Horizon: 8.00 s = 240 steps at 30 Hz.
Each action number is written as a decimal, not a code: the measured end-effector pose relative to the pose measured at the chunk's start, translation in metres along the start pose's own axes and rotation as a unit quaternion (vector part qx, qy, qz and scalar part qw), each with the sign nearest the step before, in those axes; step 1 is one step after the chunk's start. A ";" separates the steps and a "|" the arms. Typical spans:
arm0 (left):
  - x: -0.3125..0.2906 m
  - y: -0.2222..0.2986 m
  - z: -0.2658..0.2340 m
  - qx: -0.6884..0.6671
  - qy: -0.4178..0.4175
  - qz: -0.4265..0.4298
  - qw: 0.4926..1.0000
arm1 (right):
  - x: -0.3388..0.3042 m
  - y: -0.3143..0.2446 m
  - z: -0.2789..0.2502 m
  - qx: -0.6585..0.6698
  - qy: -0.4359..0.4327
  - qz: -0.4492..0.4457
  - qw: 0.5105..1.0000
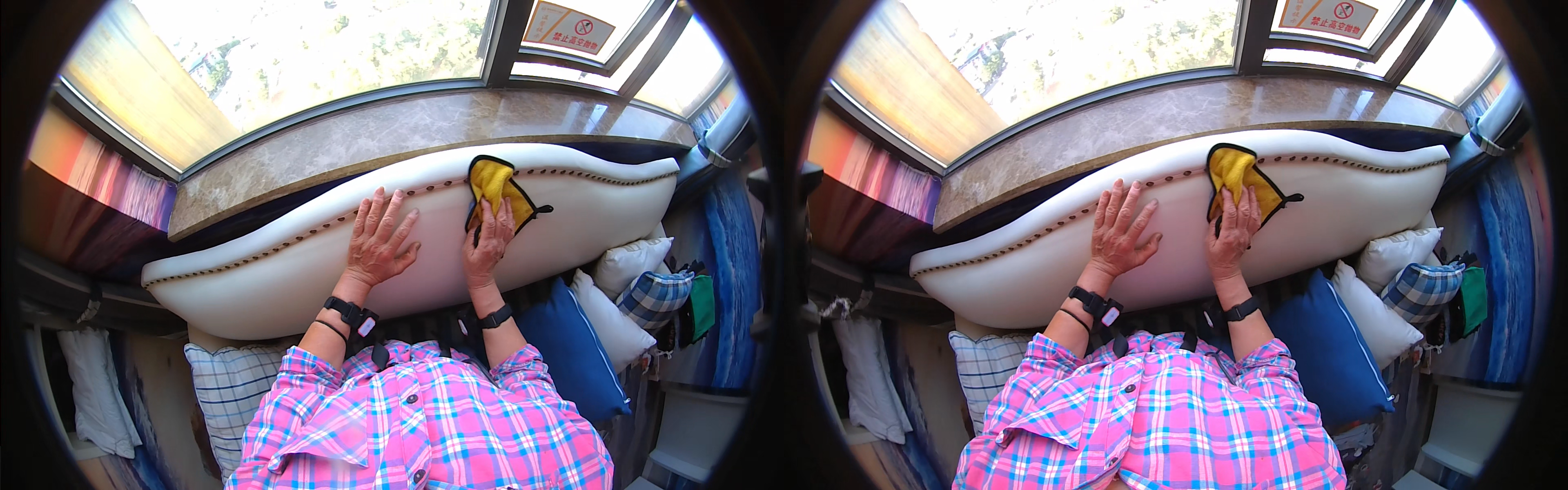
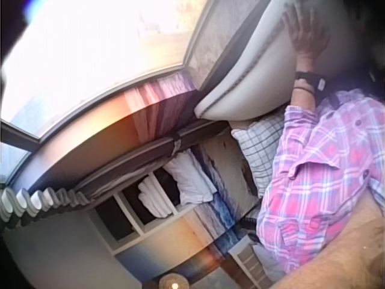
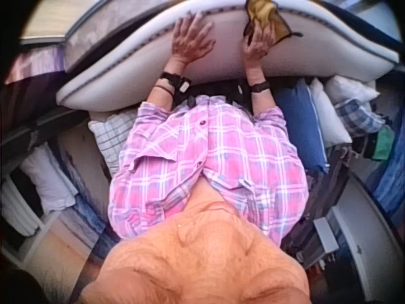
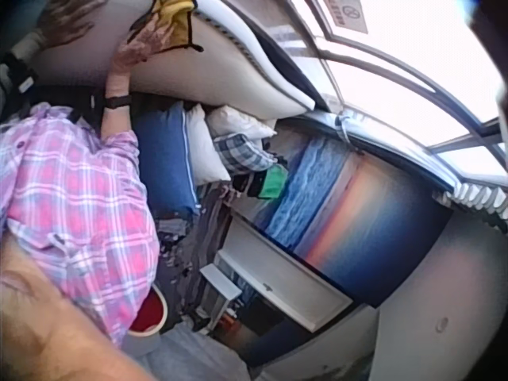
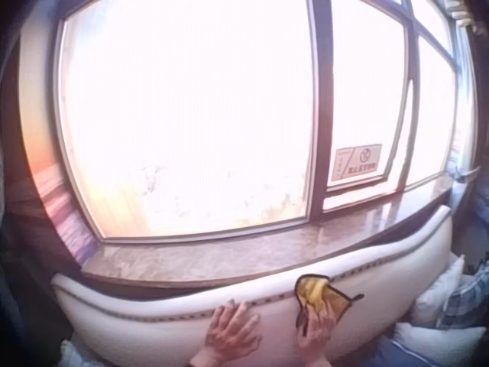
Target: The person wipes the curved white headboard of a bed with a yellow cloth, moving methodically along the studded edge and surface. The person uses both hands to hold and maneuver the cloth while cleaning.
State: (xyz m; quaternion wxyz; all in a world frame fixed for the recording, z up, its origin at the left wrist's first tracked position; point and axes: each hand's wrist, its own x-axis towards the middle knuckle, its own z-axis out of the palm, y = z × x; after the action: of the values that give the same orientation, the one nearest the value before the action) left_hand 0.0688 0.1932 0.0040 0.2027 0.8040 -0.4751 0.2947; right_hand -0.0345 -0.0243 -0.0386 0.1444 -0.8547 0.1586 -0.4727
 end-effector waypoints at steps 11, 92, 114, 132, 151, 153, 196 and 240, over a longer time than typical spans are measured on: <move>-0.002 0.000 0.001 0.002 -0.010 -0.002 1.000 | 0.034 -0.011 0.014 -0.024 0.045 0.089 0.995; -0.004 -0.041 -0.028 0.048 0.158 -0.257 0.952 | -0.024 -0.057 -0.001 0.073 -0.063 -0.169 0.981; -0.018 -0.053 -0.015 0.071 0.071 -0.271 0.957 | 0.009 0.052 -0.016 -0.033 0.110 0.090 0.989; -0.019 -0.054 -0.014 0.052 0.082 -0.265 0.959 | 0.078 0.087 -0.017 -0.072 0.119 0.105 0.985; -0.019 -0.052 -0.017 0.040 0.097 -0.280 0.954 | 0.117 0.023 0.005 -0.024 0.114 0.028 0.993; -0.019 -0.052 -0.017 0.038 0.101 -0.280 0.954 | 0.121 0.007 0.013 -0.031 0.079 0.016 0.996; 0.001 -0.011 -0.032 -0.024 0.211 -0.270 0.939 | 0.111 -0.118 0.057 -0.013 -0.200 -0.219 0.955; -0.166 -0.082 -0.062 0.137 0.211 -0.396 0.883 | 0.098 -0.123 0.067 -0.073 -0.154 -0.245 0.954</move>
State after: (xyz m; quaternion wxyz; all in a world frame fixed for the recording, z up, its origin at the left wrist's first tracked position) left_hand 0.0620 0.3757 -0.0644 0.2861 0.8637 -0.0186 0.4146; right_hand 0.0885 0.0536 0.0510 -0.0165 -0.9380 -0.0458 -0.3432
